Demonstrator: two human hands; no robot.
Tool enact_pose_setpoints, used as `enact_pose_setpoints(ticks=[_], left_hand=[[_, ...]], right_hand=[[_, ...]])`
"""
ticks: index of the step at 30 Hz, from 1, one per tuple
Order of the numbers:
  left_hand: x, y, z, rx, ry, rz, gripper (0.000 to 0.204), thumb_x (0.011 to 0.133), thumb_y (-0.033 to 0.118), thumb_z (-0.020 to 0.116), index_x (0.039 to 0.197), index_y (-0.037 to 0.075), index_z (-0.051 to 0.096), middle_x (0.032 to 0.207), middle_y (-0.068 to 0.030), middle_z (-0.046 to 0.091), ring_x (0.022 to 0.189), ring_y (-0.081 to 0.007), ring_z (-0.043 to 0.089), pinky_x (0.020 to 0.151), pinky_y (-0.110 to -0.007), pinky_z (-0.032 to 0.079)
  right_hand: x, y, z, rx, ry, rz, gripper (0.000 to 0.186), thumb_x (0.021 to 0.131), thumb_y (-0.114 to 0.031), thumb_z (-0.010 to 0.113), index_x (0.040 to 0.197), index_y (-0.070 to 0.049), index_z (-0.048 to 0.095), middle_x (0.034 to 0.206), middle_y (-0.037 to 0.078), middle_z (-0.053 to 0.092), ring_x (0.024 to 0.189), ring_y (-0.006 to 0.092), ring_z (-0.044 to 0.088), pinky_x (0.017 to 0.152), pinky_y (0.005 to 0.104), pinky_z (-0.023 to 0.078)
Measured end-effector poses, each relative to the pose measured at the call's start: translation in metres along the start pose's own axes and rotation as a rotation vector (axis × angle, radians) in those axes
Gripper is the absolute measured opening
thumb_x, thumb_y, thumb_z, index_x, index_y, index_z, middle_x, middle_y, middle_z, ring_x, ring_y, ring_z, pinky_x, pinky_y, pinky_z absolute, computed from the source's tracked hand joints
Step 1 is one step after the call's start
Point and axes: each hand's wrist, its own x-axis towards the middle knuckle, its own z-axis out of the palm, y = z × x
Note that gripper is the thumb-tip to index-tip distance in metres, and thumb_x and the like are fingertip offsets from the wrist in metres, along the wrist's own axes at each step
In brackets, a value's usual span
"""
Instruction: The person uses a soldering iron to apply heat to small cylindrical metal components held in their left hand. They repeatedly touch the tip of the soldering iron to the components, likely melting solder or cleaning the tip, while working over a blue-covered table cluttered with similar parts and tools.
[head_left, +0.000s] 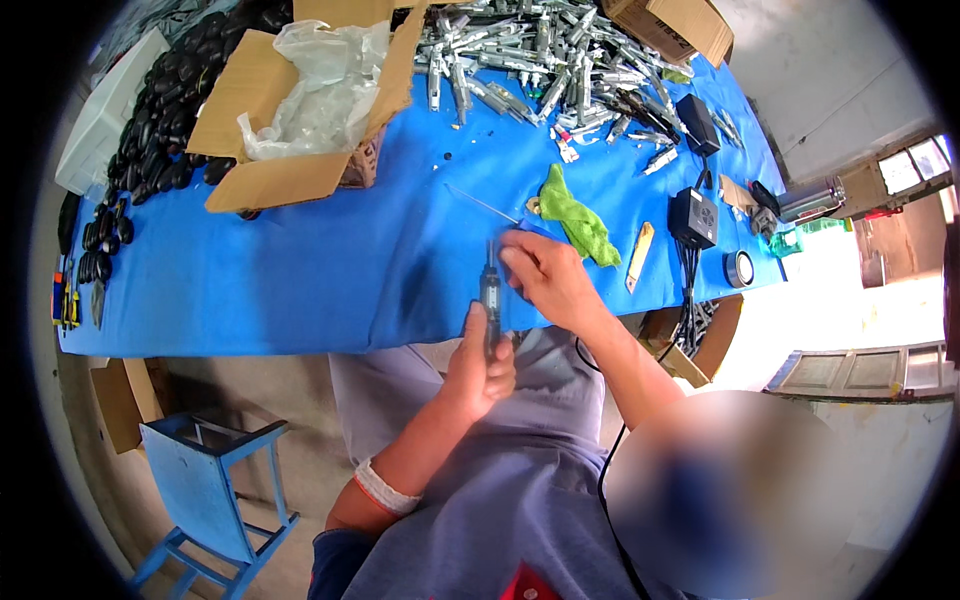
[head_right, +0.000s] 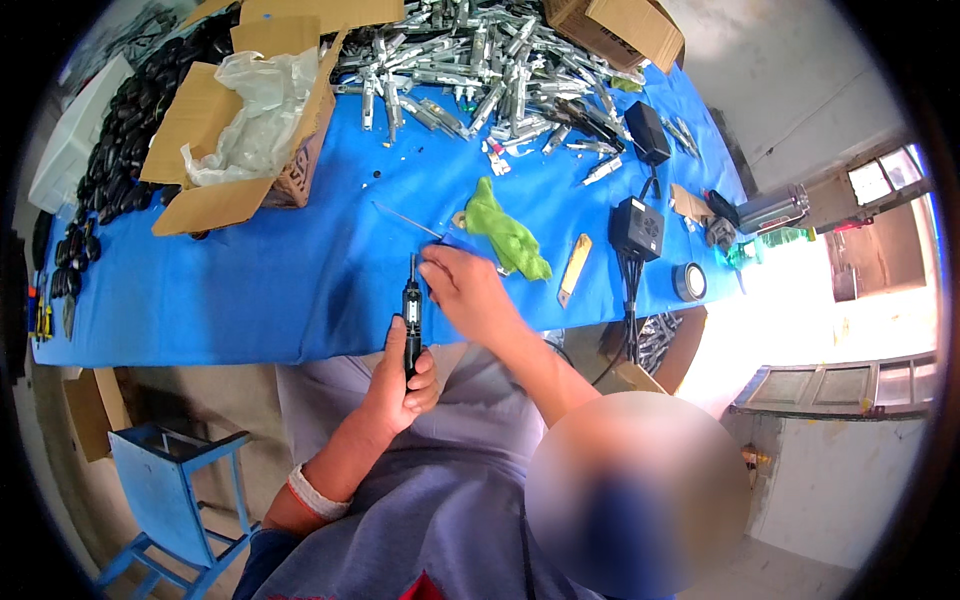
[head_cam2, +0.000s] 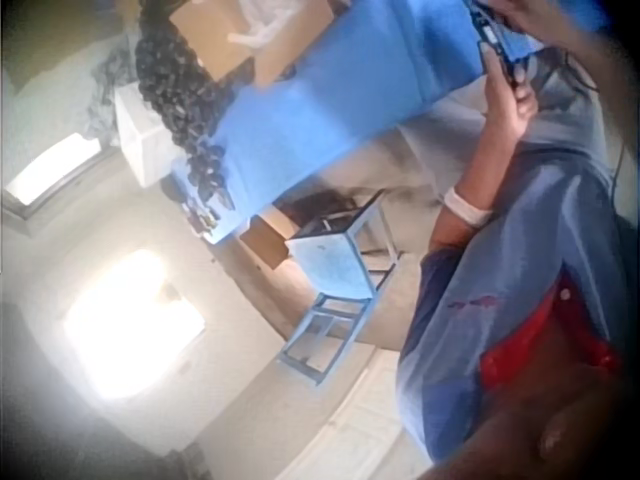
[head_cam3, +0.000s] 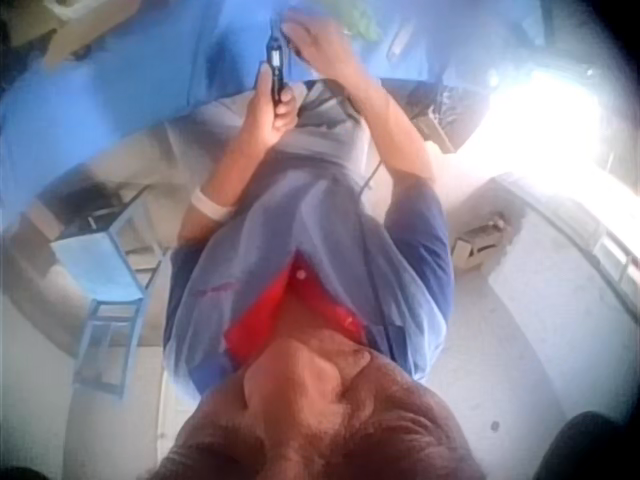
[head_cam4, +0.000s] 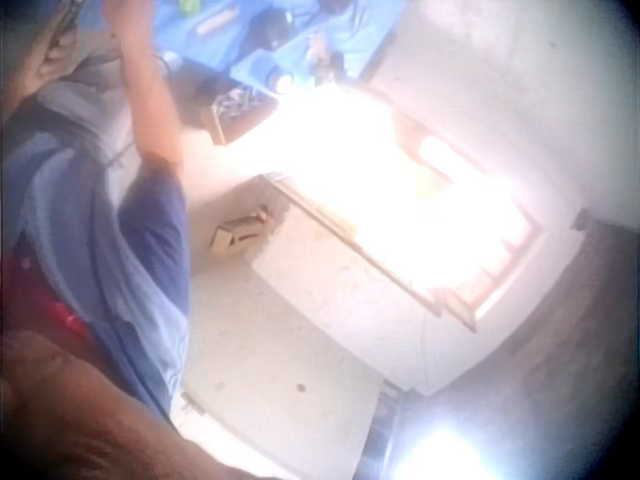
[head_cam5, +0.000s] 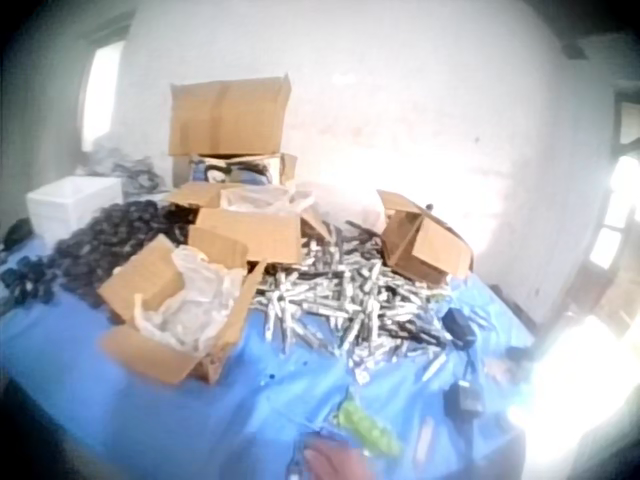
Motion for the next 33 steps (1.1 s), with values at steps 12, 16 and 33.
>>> enact_pose_setpoints(ticks=[12,16,33], left_hand=[[0.0,-0.008,-0.01,-0.005,-0.109,-0.001,0.064,0.088,0.071,0.03,0.06,0.014,0.039,0.046,0.004,0.029,0.033,-0.0092,0.025,0.034,-0.024,0.021],[-0.008,-0.011,-0.002,0.003,-0.151,0.017,0.064,0.089,0.07,0.029,0.059,0.014,0.038,0.045,0.0039,0.028,0.033,-0.009,0.024,0.034,-0.024,0.02],[-0.019,-0.018,0.008,0.108,-0.077,0.009,0.065,0.087,0.071,0.033,0.058,0.013,0.038,0.045,0.0039,0.027,0.033,-0.0088,0.023,0.034,-0.023,0.02]], right_hand=[[0.028,0.002,0.005,0.22,-0.132,0.228,0.027,0.09,-0.02,0.06,0.073,0.001,0.061,0.062,0.004,0.059,0.049,0.0105,0.056,0.044,0.0251,0.042],[0.023,-0.011,-0.002,0.269,-0.186,0.301,0.026,0.092,-0.022,0.057,0.075,-0.003,0.061,0.064,0.002,0.058,0.048,0.0084,0.052,0.039,0.0225,0.035],[-0.017,-0.005,-0.009,0.344,-0.175,0.178,0.022,0.093,-0.019,0.054,0.08,-0.003,0.061,0.057,0.001,0.053,0.046,0.0054,0.047,0.041,0.0204,0.036]])
